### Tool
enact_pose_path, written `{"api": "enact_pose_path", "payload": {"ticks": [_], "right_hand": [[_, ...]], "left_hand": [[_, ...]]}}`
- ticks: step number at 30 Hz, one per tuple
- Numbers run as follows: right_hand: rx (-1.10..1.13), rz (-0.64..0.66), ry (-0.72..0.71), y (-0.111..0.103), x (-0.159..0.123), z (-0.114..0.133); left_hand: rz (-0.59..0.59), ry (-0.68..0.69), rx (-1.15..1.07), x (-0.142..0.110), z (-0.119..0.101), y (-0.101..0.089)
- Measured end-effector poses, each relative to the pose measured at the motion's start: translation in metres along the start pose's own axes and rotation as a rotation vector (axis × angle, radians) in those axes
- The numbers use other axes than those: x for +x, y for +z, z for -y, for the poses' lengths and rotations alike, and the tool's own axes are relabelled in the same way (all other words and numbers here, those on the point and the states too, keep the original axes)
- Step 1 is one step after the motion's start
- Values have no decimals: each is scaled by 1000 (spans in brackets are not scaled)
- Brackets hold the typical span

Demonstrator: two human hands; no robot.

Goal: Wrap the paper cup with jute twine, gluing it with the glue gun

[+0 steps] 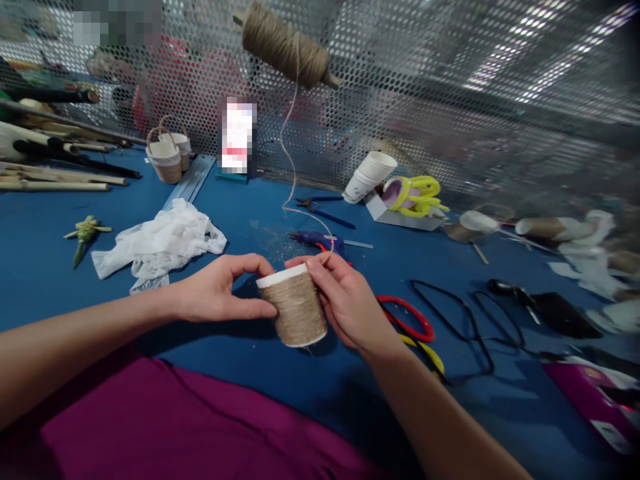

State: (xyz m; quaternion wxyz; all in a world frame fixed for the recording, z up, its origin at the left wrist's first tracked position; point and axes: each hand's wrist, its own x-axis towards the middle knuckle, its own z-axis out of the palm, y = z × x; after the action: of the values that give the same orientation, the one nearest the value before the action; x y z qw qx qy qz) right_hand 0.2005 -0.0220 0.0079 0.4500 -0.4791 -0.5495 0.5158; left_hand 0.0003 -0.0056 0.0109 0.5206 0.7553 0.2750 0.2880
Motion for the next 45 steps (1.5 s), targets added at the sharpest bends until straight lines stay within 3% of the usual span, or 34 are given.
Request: {"api": "enact_pose_path", "payload": {"ticks": [6,12,17,28,32,40,45], "right_hand": [[-331,-18,-194,8,-8,4],[-427,-2,-317,16,-13,-1],[-473,18,-308,16,-13,-2],[-289,96,-202,7,-7,1],[-358,65,-250,10,-9,1],[-663,56,-415,18,-18,10],[-734,55,-498,21,-20,12]], "left_hand": [[-10,-67,7,0,-11,5],[34,-133,42,-1,-13,12],[38,-142,35,-1,-7,13],[109,-143,-35,0,-3,8],[131,-174,-32,0,-7,7],[36,-219,-37,-1,-15,12],[3,-219,-52,-3,-15,13]]}}
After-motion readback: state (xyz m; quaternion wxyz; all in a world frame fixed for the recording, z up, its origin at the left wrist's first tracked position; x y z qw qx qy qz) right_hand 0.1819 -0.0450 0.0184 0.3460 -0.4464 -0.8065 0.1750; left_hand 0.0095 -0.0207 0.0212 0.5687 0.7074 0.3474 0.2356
